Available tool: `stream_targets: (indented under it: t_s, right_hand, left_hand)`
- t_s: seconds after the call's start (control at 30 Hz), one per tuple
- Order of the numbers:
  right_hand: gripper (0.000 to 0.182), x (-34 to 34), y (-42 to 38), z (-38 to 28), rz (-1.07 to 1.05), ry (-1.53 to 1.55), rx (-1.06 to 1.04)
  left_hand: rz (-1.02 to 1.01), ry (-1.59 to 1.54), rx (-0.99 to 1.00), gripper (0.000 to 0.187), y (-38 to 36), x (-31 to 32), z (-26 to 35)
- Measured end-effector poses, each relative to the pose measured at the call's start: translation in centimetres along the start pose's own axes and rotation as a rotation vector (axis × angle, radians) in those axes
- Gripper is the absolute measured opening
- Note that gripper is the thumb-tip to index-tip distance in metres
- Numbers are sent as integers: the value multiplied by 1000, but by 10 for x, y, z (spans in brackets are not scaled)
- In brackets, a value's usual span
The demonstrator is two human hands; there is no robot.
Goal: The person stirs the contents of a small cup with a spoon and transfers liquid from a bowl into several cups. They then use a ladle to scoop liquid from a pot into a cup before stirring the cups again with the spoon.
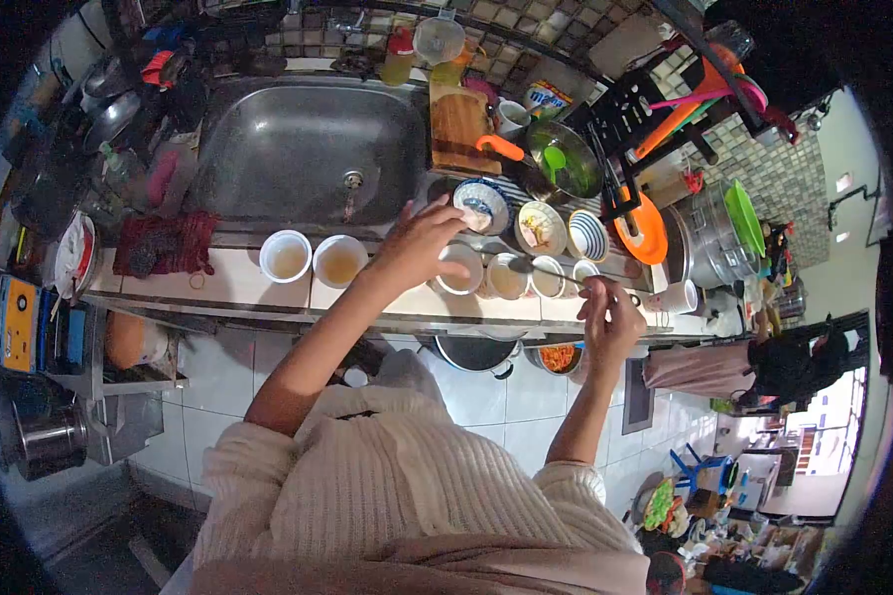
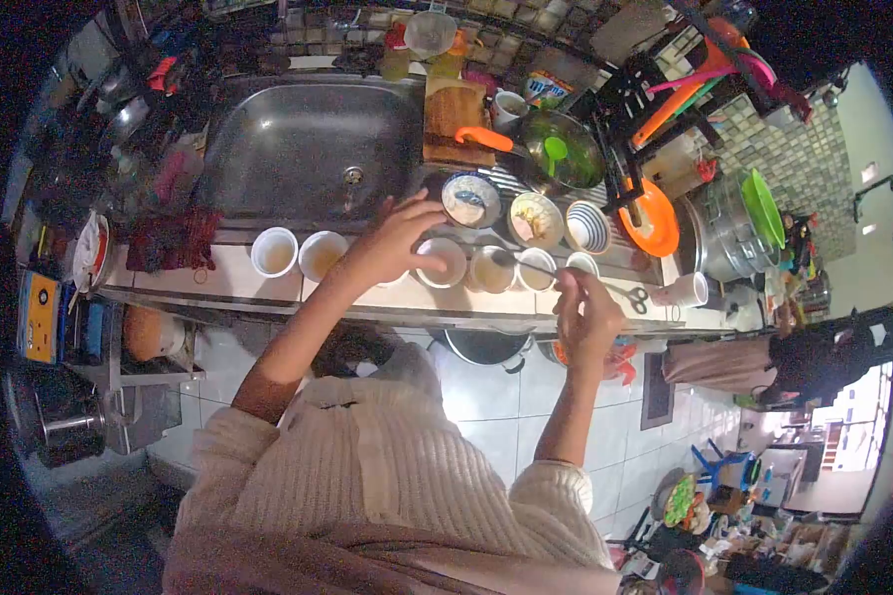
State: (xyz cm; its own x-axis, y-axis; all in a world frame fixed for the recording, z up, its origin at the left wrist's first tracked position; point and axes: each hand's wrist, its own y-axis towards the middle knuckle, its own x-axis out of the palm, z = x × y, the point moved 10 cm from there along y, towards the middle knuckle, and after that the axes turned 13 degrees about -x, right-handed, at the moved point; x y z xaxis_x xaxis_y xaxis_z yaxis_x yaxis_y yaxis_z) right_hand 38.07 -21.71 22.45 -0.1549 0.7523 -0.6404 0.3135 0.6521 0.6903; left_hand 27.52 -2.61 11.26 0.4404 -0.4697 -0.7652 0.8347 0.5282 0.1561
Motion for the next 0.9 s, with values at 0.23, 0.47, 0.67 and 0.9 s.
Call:
stream_targets:
  t_s: [0.23, 0.47, 0.67, 0.9]
  right_hand:
    - [16, 8, 5, -3, 87, 189, 8]
    - [15, 118, 12, -31, -386, 308, -243]
    - [18, 141, 13, -22, -420, 247, -204]
    - [21, 140, 27, -18, -397, 263, -261]
  left_hand:
    - [-200, 172, -44, 78, -10, 30, -2]
    - [-207, 226, -80, 77, -4, 55, -14]
    - [-257, 214, -100, 82, -4, 46, -8]
    - [-164, 190, -60, 80, -2, 48, -11]
